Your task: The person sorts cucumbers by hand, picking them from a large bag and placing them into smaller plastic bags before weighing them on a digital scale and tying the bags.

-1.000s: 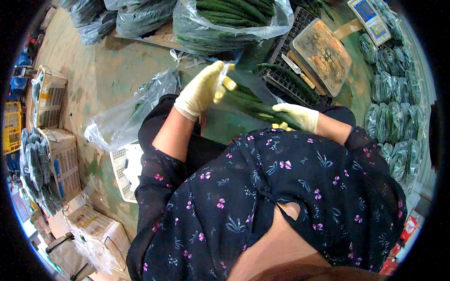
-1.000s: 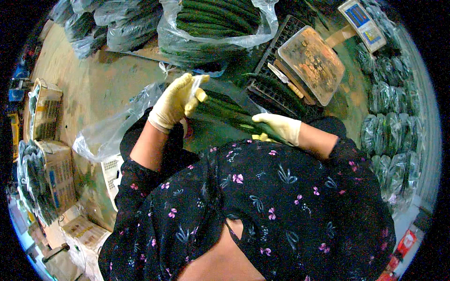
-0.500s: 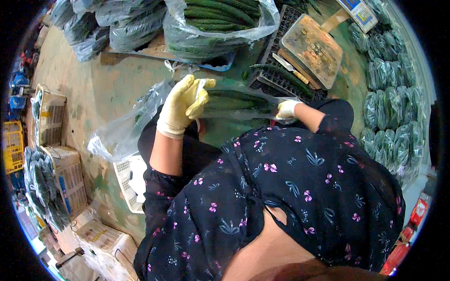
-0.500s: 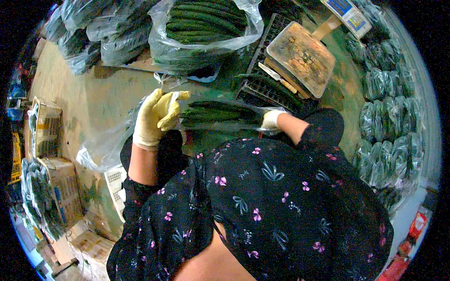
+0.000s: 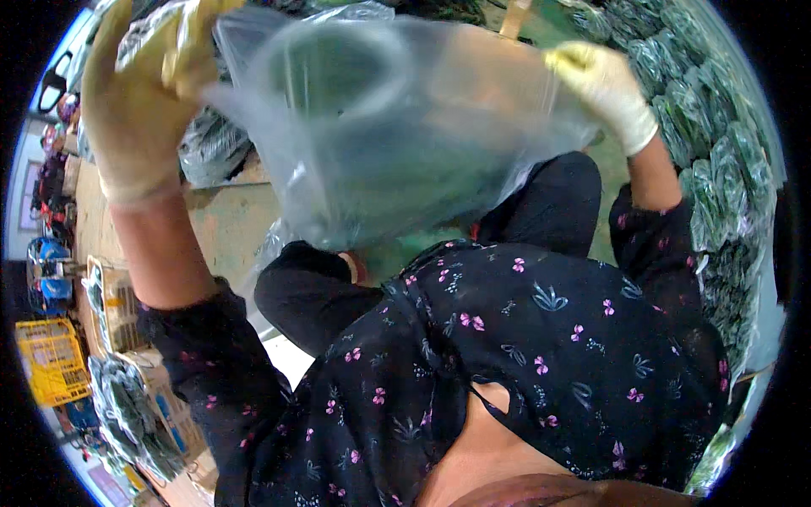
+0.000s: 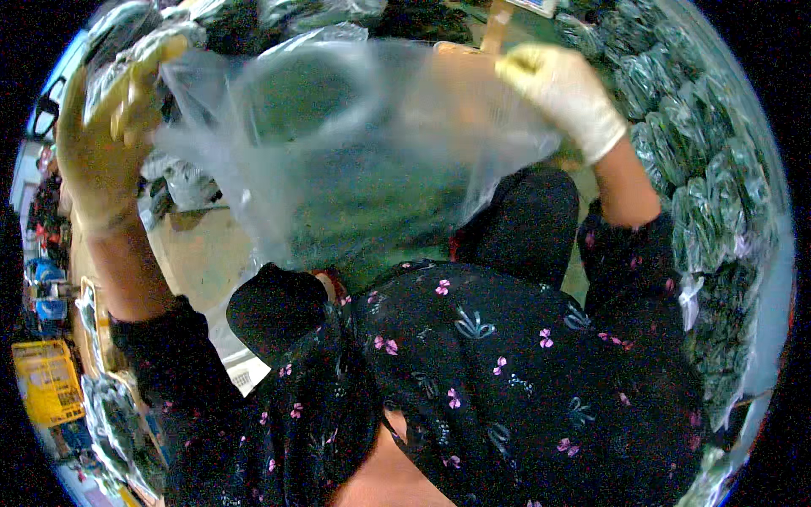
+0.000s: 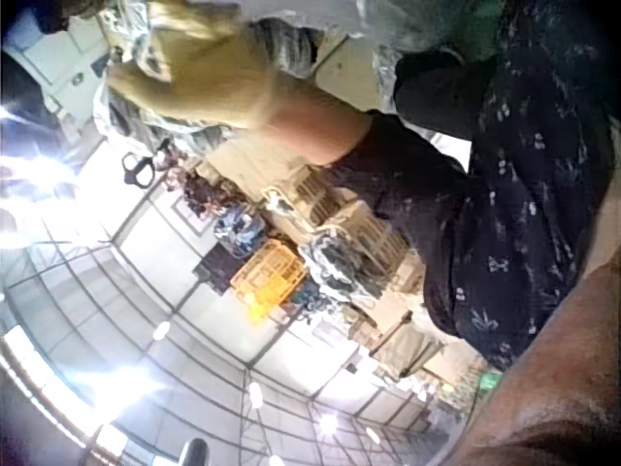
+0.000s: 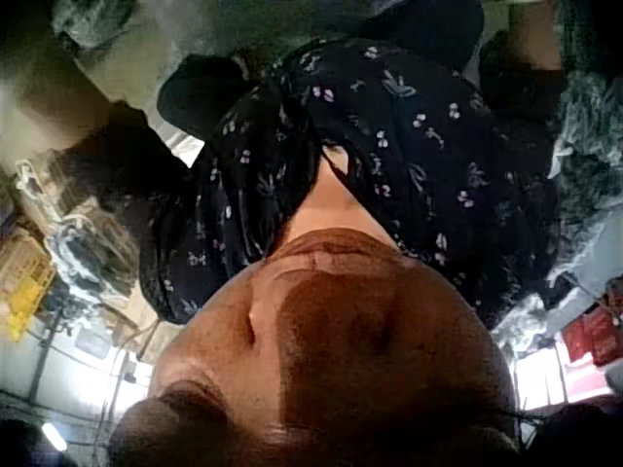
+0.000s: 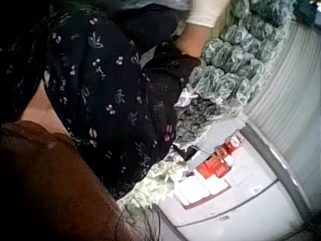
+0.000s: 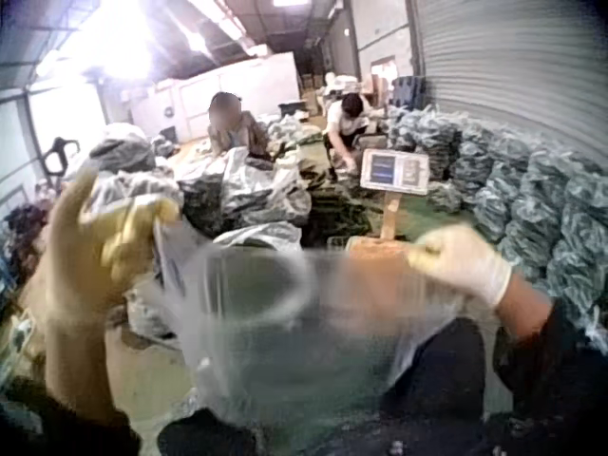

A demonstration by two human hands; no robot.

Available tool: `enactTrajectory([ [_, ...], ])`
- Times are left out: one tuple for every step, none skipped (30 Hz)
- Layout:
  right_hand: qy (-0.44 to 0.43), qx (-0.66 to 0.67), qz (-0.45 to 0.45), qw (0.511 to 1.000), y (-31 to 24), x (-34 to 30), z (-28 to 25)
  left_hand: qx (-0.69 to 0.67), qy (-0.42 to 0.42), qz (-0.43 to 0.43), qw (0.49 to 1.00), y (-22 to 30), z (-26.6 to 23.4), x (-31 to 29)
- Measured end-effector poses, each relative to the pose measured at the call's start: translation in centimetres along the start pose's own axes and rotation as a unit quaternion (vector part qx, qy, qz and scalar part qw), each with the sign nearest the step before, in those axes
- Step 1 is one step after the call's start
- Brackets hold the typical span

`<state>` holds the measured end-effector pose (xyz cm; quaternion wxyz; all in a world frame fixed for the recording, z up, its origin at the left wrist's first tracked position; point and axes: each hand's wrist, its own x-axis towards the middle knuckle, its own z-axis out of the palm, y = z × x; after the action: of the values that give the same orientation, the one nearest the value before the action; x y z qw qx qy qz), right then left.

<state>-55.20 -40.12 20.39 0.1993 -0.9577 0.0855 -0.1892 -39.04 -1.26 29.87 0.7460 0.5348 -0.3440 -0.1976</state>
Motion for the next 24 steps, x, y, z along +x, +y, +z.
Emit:
enactTrajectory([
  [0.026,-0.004,-0.002,1.000,0.8,1.4,-1.8,0.045,-0.018,0.034,0.998,0.6,0.3,2.2],
  [0.047,0.003,-0.023,0.999,0.6,2.9,-3.1,0.060,-0.009,0.043,0.997,2.2,-0.4,3.1],
  [0.080,-0.026,-0.022,0.996,-1.4,3.7,-5.0,-0.061,-0.143,0.004,0.988,3.3,-1.9,4.4],
  [0.111,-0.063,-0.008,0.992,-2.3,4.3,-6.1,-0.188,-0.282,-0.043,0.940,3.0,-2.6,6.7],
  [0.139,-0.083,-0.002,0.987,0.8,5.2,-7.1,-0.226,-0.290,-0.090,0.926,3.0,-1.5,8.6],
  [0.165,-0.102,0.001,0.981,3.8,6.1,-8.2,-0.224,-0.305,-0.087,0.921,2.7,-0.9,10.2],
  [0.174,-0.123,-0.009,0.977,2.2,5.3,-9.8,-0.205,-0.260,-0.077,0.940,1.5,-0.6,12.1],
  [0.183,-0.144,-0.020,0.972,0.4,4.7,-11.2,-0.186,-0.214,-0.064,0.957,0.4,-0.4,13.7],
  [0.189,-0.145,0.004,0.971,1.4,4.9,-11.1,-0.161,-0.162,-0.083,0.970,-0.1,1.3,14.1],
  [0.194,-0.145,0.027,0.970,2.5,5.1,-10.8,-0.136,-0.110,-0.100,0.980,-1.0,3.2,14.6],
  [0.198,-0.134,0.018,0.971,3.2,4.9,-10.5,-0.135,-0.116,-0.100,0.979,-2.4,4.6,15.1],
  [0.179,-0.173,-0.007,0.968,5.9,5.1,-10.1,-0.115,-0.112,-0.096,0.982,-3.8,6.2,15.1],
  [0.127,-0.160,0.043,0.978,7.6,5.0,-9.2,-0.096,-0.104,-0.095,0.985,-5.8,7.0,14.9],
  [0.075,-0.149,0.098,0.981,9.2,4.5,-8.3,-0.081,-0.102,-0.095,0.987,-8.0,7.3,15.0],
  [0.069,-0.169,0.111,0.977,10.4,4.7,-7.1,-0.129,-0.138,-0.134,0.973,-9.8,6.0,16.1],
  [0.064,-0.186,0.123,0.973,12.2,4.5,-5.5,-0.122,-0.161,-0.129,0.971,-11.9,6.4,16.2],
  [0.064,-0.186,0.138,0.971,13.1,4.3,-4.0,-0.114,-0.122,-0.154,0.974,-13.2,7.2,16.4],
  [0.064,-0.185,0.153,0.969,14.0,4.1,-2.7,-0.105,-0.084,-0.177,0.975,-14.5,8.0,16.7],
  [0.047,-0.192,0.155,0.968,15.3,4.0,-2.1,-0.092,-0.088,-0.206,0.970,-15.8,9.0,16.9],
  [0.042,-0.186,0.151,0.970,14.2,4.0,-1.7,-0.076,-0.079,-0.232,0.967,-16.8,8.7,16.5],
  [-0.015,-0.112,0.144,0.983,12.9,3.9,-1.6,-0.134,-0.138,-0.272,0.943,-18.2,7.5,16.7],
  [-0.068,-0.042,0.141,0.987,12.3,3.7,-1.7,-0.168,-0.208,-0.276,0.923,-19.1,7.2,16.9],
  [-0.054,-0.048,0.086,0.994,12.2,3.6,-1.4,-0.149,-0.187,-0.271,0.932,-20.0,6.9,16.7],
  [-0.057,-0.046,0.086,0.994,11.5,3.4,-1.0,-0.129,-0.166,-0.265,0.941,-20.9,6.6,16.4],
])
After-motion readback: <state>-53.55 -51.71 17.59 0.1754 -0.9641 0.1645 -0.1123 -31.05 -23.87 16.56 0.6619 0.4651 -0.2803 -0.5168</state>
